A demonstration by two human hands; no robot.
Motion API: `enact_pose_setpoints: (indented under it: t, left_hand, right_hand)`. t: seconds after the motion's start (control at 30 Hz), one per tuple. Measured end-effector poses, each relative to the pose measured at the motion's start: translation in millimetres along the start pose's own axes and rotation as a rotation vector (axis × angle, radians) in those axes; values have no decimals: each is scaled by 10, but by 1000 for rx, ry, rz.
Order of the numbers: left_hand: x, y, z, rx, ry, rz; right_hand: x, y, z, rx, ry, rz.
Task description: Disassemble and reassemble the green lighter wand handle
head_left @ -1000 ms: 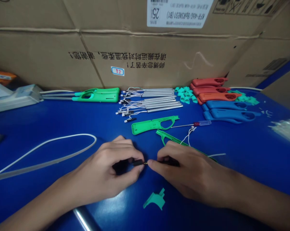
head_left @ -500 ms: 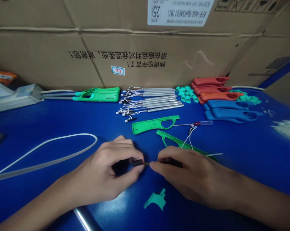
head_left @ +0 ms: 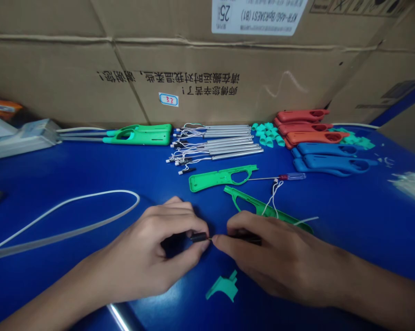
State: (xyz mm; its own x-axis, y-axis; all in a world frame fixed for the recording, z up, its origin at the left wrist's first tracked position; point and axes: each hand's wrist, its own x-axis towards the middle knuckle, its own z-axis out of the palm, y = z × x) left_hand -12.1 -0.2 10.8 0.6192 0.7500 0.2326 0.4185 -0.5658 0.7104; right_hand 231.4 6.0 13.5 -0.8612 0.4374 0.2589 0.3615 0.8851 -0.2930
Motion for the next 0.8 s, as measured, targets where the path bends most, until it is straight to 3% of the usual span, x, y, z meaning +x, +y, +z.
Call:
enact_pose_setpoints:
  t: [0.2,0.4,0.8]
  left_hand:
    - [-12,36,-3,-12,2,-1]
    - [33,-8,-43,-58,44,12]
    - [68,-22,-43,-205,137,-37]
  right_hand:
    - [12,-18,-34,-43,-16,-16]
    - [-8,20,-63,-91,132,-2]
    - [-10,-54,-90,-23,136,183]
